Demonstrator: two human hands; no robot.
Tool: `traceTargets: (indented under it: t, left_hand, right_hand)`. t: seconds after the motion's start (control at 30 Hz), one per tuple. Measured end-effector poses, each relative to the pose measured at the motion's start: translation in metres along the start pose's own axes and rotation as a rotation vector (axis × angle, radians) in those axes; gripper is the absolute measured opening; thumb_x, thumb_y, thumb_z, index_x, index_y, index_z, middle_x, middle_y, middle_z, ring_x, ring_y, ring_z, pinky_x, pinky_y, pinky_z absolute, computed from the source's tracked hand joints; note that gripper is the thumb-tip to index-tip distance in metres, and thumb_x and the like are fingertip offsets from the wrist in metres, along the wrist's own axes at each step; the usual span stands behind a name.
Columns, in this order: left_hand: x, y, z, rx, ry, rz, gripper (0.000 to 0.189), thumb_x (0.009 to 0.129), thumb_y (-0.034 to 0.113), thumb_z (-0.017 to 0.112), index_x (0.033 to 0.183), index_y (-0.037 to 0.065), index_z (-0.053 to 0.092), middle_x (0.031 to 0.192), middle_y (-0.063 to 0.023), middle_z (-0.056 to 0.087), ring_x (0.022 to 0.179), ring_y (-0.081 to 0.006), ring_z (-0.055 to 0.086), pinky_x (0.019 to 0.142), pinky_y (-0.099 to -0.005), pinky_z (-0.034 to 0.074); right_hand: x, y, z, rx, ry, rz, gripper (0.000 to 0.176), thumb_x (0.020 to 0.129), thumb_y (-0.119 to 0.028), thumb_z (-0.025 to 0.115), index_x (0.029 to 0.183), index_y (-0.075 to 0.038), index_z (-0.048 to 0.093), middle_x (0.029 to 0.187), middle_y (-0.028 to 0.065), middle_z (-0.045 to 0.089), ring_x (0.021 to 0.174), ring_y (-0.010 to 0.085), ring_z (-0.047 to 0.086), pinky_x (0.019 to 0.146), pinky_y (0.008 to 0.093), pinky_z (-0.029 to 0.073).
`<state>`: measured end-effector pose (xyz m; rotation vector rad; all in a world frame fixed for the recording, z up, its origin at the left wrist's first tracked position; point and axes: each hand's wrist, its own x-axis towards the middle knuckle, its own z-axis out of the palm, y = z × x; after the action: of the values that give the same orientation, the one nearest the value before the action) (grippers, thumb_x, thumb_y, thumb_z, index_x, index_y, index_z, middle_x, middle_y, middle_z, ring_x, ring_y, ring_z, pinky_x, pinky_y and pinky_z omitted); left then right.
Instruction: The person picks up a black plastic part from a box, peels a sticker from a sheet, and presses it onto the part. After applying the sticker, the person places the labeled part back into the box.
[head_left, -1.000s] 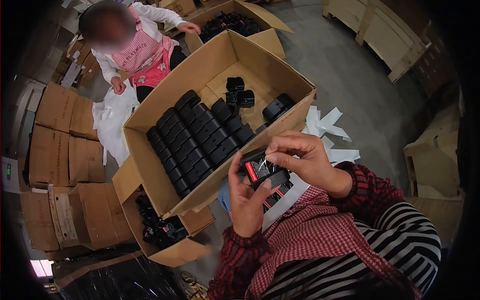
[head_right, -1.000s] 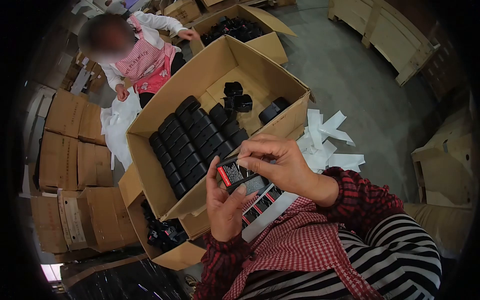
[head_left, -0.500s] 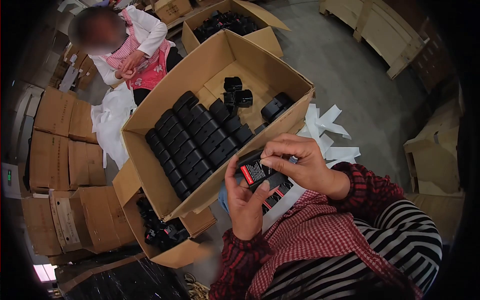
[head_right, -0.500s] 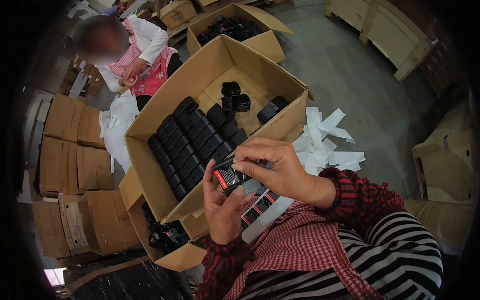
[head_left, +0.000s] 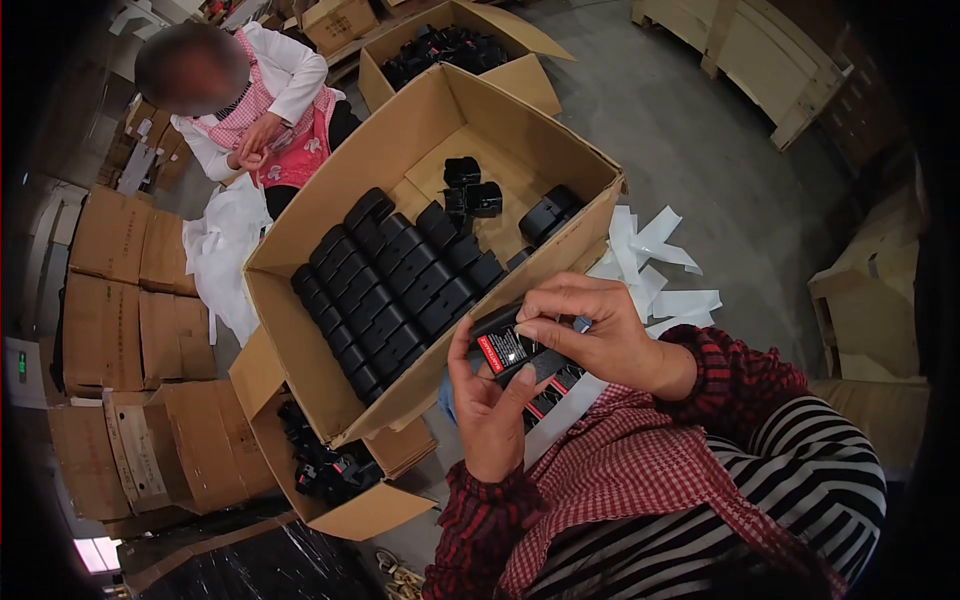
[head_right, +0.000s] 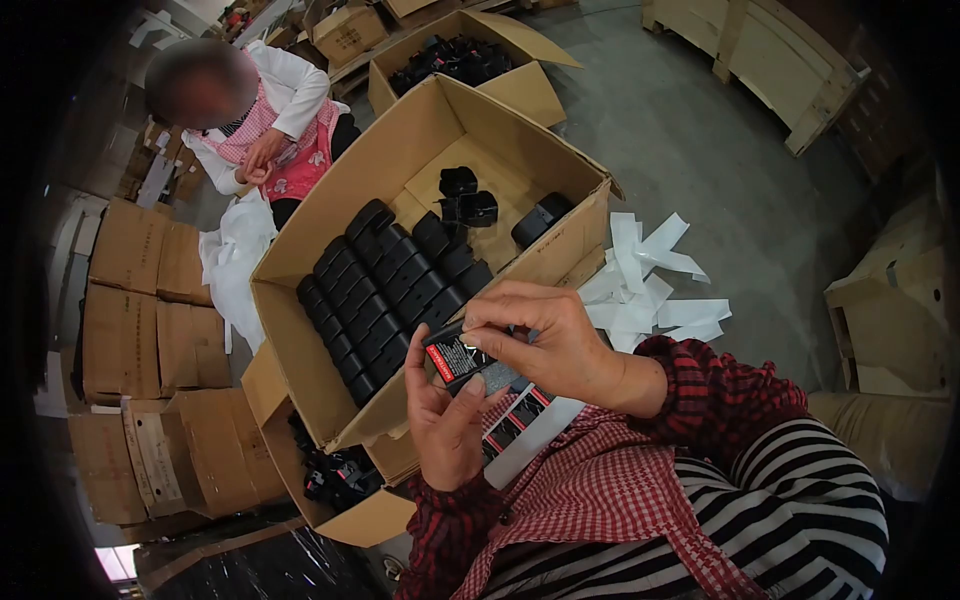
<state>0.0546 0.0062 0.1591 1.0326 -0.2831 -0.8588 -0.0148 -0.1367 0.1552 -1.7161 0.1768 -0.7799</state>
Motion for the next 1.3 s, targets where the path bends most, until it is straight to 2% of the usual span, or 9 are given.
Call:
traceTargets:
  t: [0.47, 0.57, 0.67, 0.77, 0.83, 0.93, 1.03, 1.23, 1.3]
  left_hand:
    - [0.001, 0.001, 0.000, 0.006, 0.019, 0.002, 0.071, 0.085, -0.005, 0.056, 0.143, 0.008, 0.017, 0.120, -0.0113, 0.052, 0.100, -0.0188, 0.061, 0.079, -0.0342, 0.058]
    - [0.001, 0.000, -0.001, -0.009, -0.004, -0.016, 0.072, 0.085, -0.003, 0.059, 0.142, 0.008, 0.017, 0.123, -0.0140, 0.051, 0.108, -0.0203, 0.056, 0.086, -0.0348, 0.054]
    - [0.001, -0.001, 0.000, 0.028, 0.009, 0.015, 0.069, 0.086, -0.003, 0.055, 0.143, 0.008, 0.017, 0.118, -0.0108, 0.053, 0.100, -0.0187, 0.060, 0.079, -0.0341, 0.058]
    - [0.001, 0.000, 0.004, -0.019, 0.023, 0.017, 0.061, 0.090, 0.002, 0.054, 0.141, 0.006, 0.021, 0.116, -0.0102, 0.054, 0.100, -0.0176, 0.060, 0.082, -0.0323, 0.056]
    - [0.003, -0.002, 0.004, -0.073, 0.101, 0.047, 0.051, 0.093, 0.007, 0.053, 0.137, 0.004, 0.027, 0.111, -0.0093, 0.057, 0.097, -0.0150, 0.059, 0.085, -0.0284, 0.051]
    - [0.003, -0.010, -0.003, -0.034, 0.095, 0.088, 0.044, 0.095, 0.010, 0.053, 0.133, 0.002, 0.031, 0.105, -0.0084, 0.059, 0.096, -0.0130, 0.058, 0.086, -0.0260, 0.046]
    - [0.004, -0.010, 0.002, -0.004, 0.130, 0.103, 0.043, 0.095, 0.009, 0.052, 0.132, 0.002, 0.032, 0.100, -0.0078, 0.061, 0.094, -0.0124, 0.058, 0.085, -0.0258, 0.046]
    - [0.007, -0.012, 0.000, -0.010, 0.160, 0.116, 0.042, 0.095, 0.010, 0.052, 0.131, 0.002, 0.032, 0.097, -0.0061, 0.061, 0.090, -0.0122, 0.059, 0.085, -0.0262, 0.046]
    - [0.008, -0.020, -0.013, 0.032, 0.161, 0.134, 0.042, 0.095, 0.011, 0.053, 0.131, 0.002, 0.032, 0.096, -0.0052, 0.060, 0.089, -0.0121, 0.060, 0.083, -0.0273, 0.048]
  right_hand:
    - [0.000, 0.002, 0.003, -0.021, 0.027, -0.006, 0.014, 0.079, 0.000, 0.068, 0.093, 0.000, 0.066, 0.085, 0.0079, 0.064, 0.076, 0.0162, 0.062, 0.064, 0.0257, 0.049]
    - [-0.001, 0.001, 0.003, -0.038, 0.028, -0.008, 0.015, 0.078, 0.001, 0.068, 0.093, 0.000, 0.066, 0.085, 0.0082, 0.064, 0.075, 0.0165, 0.062, 0.063, 0.0254, 0.049]
    - [-0.002, 0.005, 0.005, -0.060, 0.037, -0.035, 0.016, 0.077, 0.001, 0.069, 0.093, 0.000, 0.066, 0.086, 0.0087, 0.064, 0.073, 0.0176, 0.063, 0.061, 0.0255, 0.049]
    - [-0.003, 0.002, 0.005, -0.084, 0.029, -0.052, 0.018, 0.076, 0.000, 0.069, 0.094, -0.001, 0.065, 0.087, 0.0094, 0.064, 0.072, 0.0203, 0.063, 0.060, 0.0268, 0.051]
    - [-0.003, 0.002, 0.005, -0.098, 0.016, -0.043, 0.019, 0.076, 0.000, 0.069, 0.094, -0.001, 0.065, 0.088, 0.0098, 0.064, 0.073, 0.0220, 0.064, 0.060, 0.0278, 0.051]
    - [-0.005, 0.005, 0.006, -0.177, 0.020, -0.104, 0.020, 0.076, 0.000, 0.070, 0.094, -0.001, 0.065, 0.089, 0.0107, 0.064, 0.074, 0.0254, 0.064, 0.061, 0.0301, 0.053]
    - [-0.005, 0.007, 0.006, -0.187, 0.026, -0.131, 0.020, 0.075, -0.001, 0.070, 0.094, -0.001, 0.064, 0.090, 0.0112, 0.064, 0.074, 0.0267, 0.065, 0.061, 0.0306, 0.053]
    - [-0.006, 0.005, 0.003, -0.166, -0.022, -0.096, 0.040, 0.075, 0.000, 0.070, 0.114, -0.004, 0.060, 0.092, 0.0108, 0.065, 0.071, 0.0245, 0.065, 0.062, 0.0295, 0.054]
    - [-0.004, -0.001, -0.001, -0.143, -0.098, 0.020, 0.046, 0.077, -0.005, 0.070, 0.121, -0.004, 0.056, 0.101, 0.0130, 0.064, 0.070, 0.0242, 0.066, 0.062, 0.0298, 0.055]
